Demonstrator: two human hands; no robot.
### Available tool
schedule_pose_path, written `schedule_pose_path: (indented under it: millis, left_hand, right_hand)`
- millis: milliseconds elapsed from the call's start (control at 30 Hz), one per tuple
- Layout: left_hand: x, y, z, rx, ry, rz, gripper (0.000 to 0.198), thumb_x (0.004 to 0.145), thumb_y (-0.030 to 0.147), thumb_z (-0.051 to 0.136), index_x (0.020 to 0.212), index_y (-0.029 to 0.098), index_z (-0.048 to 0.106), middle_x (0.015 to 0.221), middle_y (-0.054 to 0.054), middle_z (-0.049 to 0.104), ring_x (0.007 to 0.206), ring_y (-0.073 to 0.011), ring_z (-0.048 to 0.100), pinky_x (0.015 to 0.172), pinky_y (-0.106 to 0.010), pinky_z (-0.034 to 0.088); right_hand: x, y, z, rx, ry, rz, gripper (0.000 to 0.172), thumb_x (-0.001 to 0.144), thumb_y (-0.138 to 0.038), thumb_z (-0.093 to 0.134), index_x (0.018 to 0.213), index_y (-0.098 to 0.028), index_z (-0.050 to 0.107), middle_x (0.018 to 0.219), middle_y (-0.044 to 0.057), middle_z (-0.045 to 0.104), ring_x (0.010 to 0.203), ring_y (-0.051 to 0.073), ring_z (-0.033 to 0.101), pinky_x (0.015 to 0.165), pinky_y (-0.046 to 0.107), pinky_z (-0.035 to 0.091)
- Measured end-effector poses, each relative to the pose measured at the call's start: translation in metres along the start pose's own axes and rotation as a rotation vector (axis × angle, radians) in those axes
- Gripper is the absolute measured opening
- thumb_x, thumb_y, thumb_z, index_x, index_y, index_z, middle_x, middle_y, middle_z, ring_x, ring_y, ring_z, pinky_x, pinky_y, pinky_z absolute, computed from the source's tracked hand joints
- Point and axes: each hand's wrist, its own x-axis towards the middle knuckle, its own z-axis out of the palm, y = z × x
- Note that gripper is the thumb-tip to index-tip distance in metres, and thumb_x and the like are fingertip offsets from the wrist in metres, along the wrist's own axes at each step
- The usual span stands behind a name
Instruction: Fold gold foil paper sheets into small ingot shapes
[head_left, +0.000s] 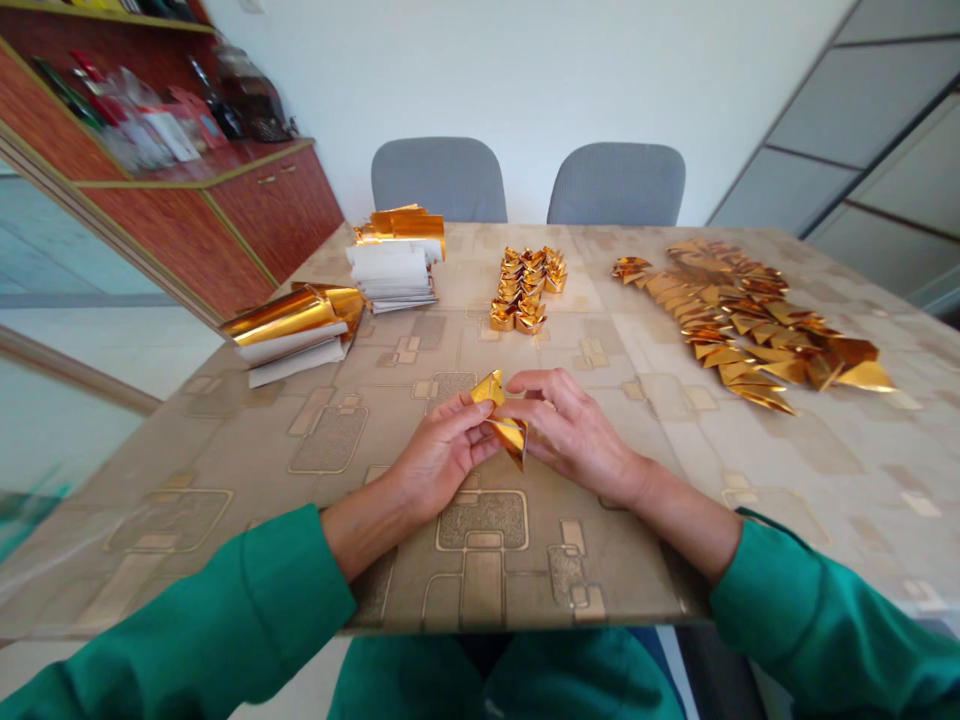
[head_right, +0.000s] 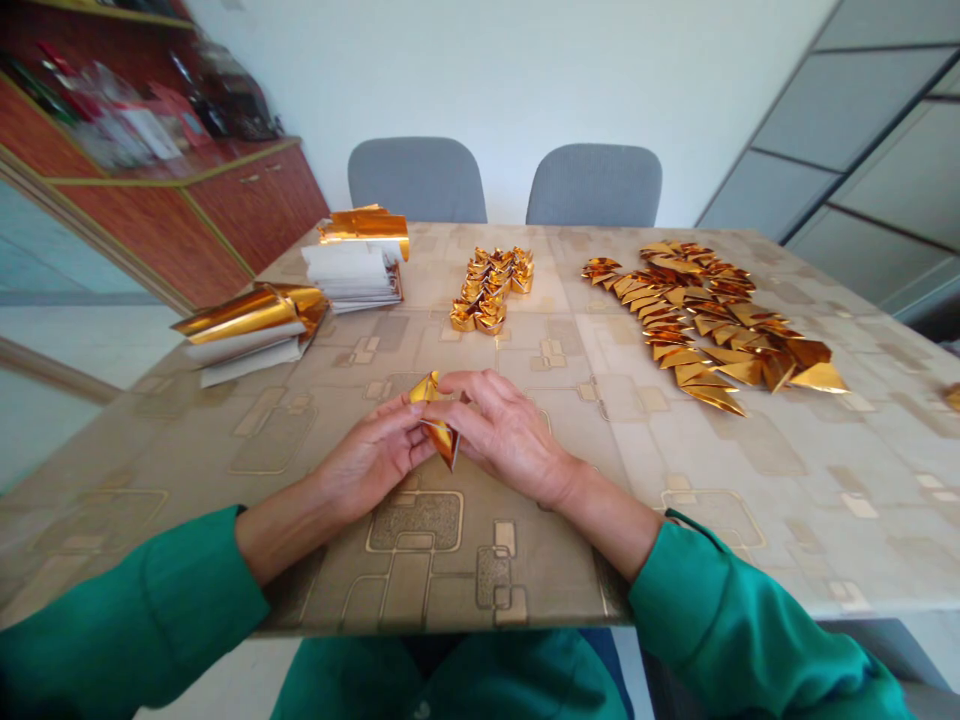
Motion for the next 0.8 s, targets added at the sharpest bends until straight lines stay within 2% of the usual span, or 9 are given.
schedule_pose_path:
  millis: [67, 200, 333, 500, 567, 667, 800]
  left_hand:
    - [0.000, 0.000, 0.000, -0.015, -0.007, -0.033, 0.021, 0.070, 0.016, 0.079, 0.087, 0.016, 0.067, 0.082, -0.001, 0.071, 0.071, -0.0101, 0.067, 0.071, -0.022, 0.057]
    - [0.000, -0.001, -0.003, 0.009, 0.010, -0.036, 0.017, 0.069, 0.015, 0.080, 0.080, 0.015, 0.066, 0.079, -0.001, 0.070, 0.070, -0.0094, 0.067, 0.072, -0.021, 0.057]
    - [0.000, -0.002, -0.004, 0.083, 0.033, 0.023, 0.019, 0.069, 0.017, 0.081, 0.080, 0.015, 0.066, 0.082, -0.002, 0.071, 0.075, -0.0114, 0.068, 0.075, -0.024, 0.057]
    - [-0.001, -0.003, -0.001, 0.110, 0.062, 0.080, 0.028, 0.063, 0.020, 0.085, 0.069, 0.015, 0.058, 0.076, -0.001, 0.070, 0.071, -0.0112, 0.068, 0.074, -0.026, 0.058]
    - [-0.002, -0.003, 0.000, 0.122, 0.055, 0.064, 0.030, 0.061, 0.021, 0.086, 0.068, 0.015, 0.057, 0.072, 0.001, 0.069, 0.068, -0.0104, 0.067, 0.070, -0.025, 0.057]
    - [-0.003, -0.004, 0.001, 0.171, 0.054, 0.082, 0.030, 0.061, 0.021, 0.086, 0.067, 0.015, 0.057, 0.067, 0.002, 0.066, 0.063, -0.0099, 0.065, 0.065, -0.024, 0.056]
    - [-0.006, -0.007, 0.001, 0.234, 0.081, 0.117, 0.030, 0.061, 0.022, 0.086, 0.066, 0.014, 0.058, 0.063, 0.002, 0.064, 0.059, -0.0092, 0.063, 0.060, -0.022, 0.054]
  right_hand:
    - [0.001, -0.001, -0.004, -0.079, -0.019, -0.081, 0.017, 0.096, -0.019, 0.053, 0.109, -0.024, 0.063, 0.112, 0.006, 0.064, 0.101, 0.020, 0.054, 0.085, 0.035, 0.046]
    - [0.002, 0.000, -0.013, -0.139, -0.035, -0.191, 0.022, 0.100, -0.021, 0.047, 0.105, -0.026, 0.067, 0.101, 0.002, 0.070, 0.098, 0.019, 0.053, 0.084, 0.035, 0.042]
    - [0.005, 0.004, -0.021, -0.132, -0.107, -0.215, 0.025, 0.102, -0.025, 0.044, 0.104, -0.029, 0.068, 0.102, -0.001, 0.072, 0.096, 0.018, 0.054, 0.084, 0.037, 0.039]
    - [0.006, 0.009, -0.022, -0.105, -0.136, -0.223, 0.022, 0.101, -0.024, 0.048, 0.112, -0.031, 0.066, 0.108, -0.003, 0.072, 0.095, 0.017, 0.053, 0.084, 0.036, 0.036]
    - [0.006, 0.010, -0.021, -0.071, -0.130, -0.217, 0.021, 0.099, -0.022, 0.051, 0.112, -0.030, 0.065, 0.106, -0.003, 0.073, 0.093, 0.017, 0.053, 0.085, 0.036, 0.037]
    - [0.005, 0.010, -0.020, 0.069, -0.129, -0.173, 0.011, 0.096, -0.031, 0.057, 0.100, -0.029, 0.068, 0.096, -0.002, 0.074, 0.089, 0.017, 0.055, 0.086, 0.037, 0.036]
    - [0.007, 0.005, -0.015, 0.320, -0.124, -0.009, 0.012, 0.093, -0.035, 0.061, 0.090, -0.026, 0.068, 0.087, 0.000, 0.072, 0.084, 0.017, 0.059, 0.084, 0.037, 0.037]
